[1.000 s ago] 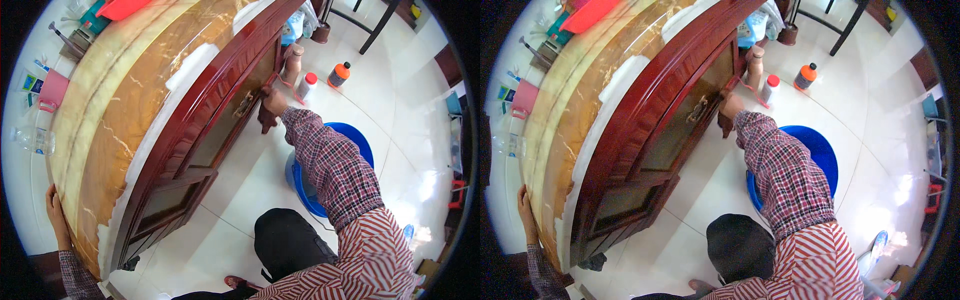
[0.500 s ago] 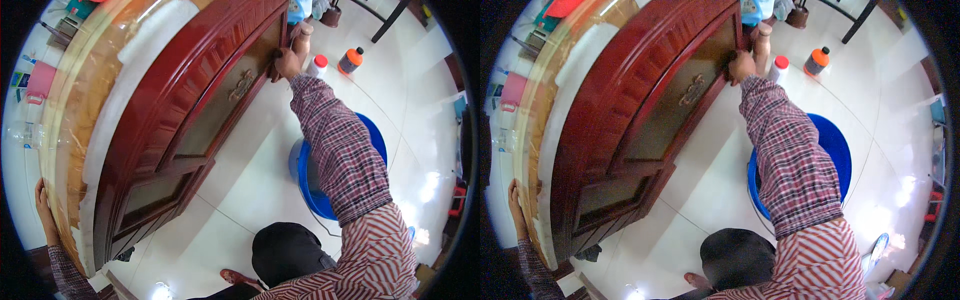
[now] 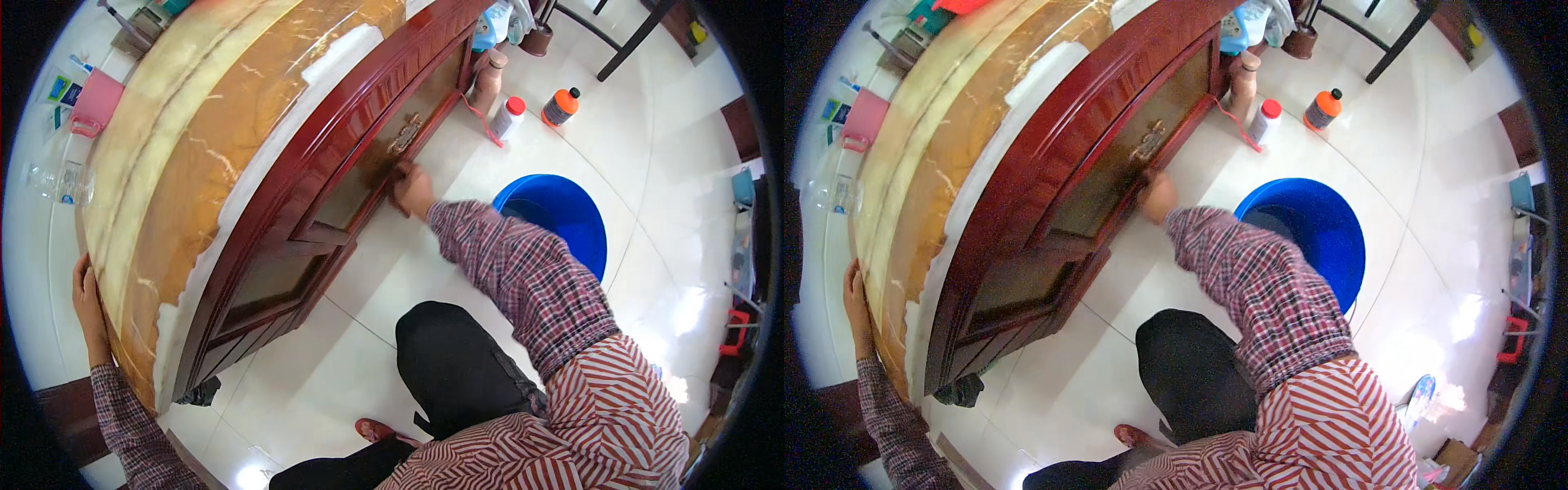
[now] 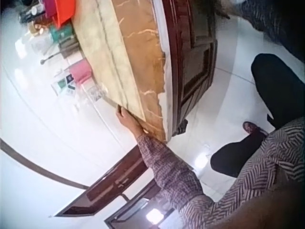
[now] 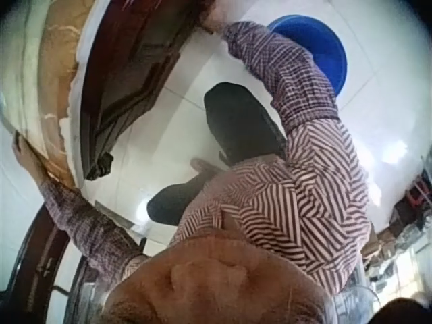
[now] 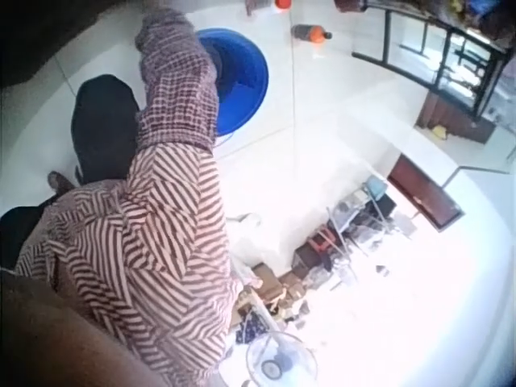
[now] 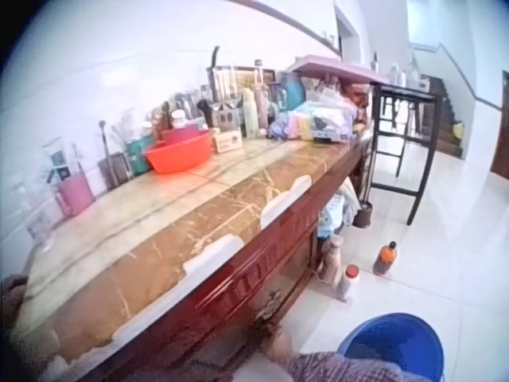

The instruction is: The recorder wipes down a wooden cabinet with a cloth and organizes various bottles and cleaning supplies inside the cabinet.

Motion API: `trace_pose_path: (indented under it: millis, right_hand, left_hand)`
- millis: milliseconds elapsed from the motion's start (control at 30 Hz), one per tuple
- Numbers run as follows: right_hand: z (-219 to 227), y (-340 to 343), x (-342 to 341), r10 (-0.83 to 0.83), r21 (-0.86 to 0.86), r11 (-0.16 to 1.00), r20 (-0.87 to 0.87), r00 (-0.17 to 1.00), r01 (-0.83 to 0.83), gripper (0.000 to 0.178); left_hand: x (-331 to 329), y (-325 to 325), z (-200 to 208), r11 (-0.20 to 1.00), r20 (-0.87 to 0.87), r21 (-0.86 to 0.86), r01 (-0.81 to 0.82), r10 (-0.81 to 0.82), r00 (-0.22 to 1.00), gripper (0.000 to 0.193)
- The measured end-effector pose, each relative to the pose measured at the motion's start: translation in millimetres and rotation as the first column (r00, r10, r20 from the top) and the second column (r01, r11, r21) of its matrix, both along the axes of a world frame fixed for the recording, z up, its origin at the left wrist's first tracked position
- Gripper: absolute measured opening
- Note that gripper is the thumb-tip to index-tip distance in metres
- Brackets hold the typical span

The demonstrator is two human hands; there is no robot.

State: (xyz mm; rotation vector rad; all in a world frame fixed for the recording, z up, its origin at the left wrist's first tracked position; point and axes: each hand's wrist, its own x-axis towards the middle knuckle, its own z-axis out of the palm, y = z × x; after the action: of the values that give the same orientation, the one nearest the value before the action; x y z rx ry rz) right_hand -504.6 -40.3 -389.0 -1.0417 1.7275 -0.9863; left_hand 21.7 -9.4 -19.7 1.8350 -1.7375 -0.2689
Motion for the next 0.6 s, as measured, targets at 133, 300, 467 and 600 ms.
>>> trace_pose_path:
  millis: [133, 300, 467, 600]
  right_hand:
    - [-19.3, 41.1, 68.6, 0.059, -0.136, 0.987, -0.213, 0.975, -0.089, 0.021]
    - [100.6, 53.4, 53.0, 0.271, 0.27, 0.866, 0.454, 0.849, -0.42, 0.028]
    - [108.7, 64.0, 32.2, 0.092, -0.073, 0.994, 0.964, 0.249, -0.084, 0.035]
    - [83.1, 86.7, 69.1, 0.093, -0.082, 0.995, 0.975, -0.204, 0.061, 0.044]
  left_hand:
    - [0.5, -4.1, -0.8, 1.0, 0.053, -0.008, -0.007, 0.007, 0.999, 0.038]
    - [1.0, -1.8, 0.0, 1.0, 0.081, -0.009, -0.02, 0.021, 0.996, 0.037]
    - [8.4, -2.8, 5.8, 0.999, 0.035, 0.029, -0.025, 0.024, 0.999, 0.038]
    - [1.7, -1.5, -0.6, 1.0, 0.102, 0.009, -0.009, 0.008, 0.995, 0.039]
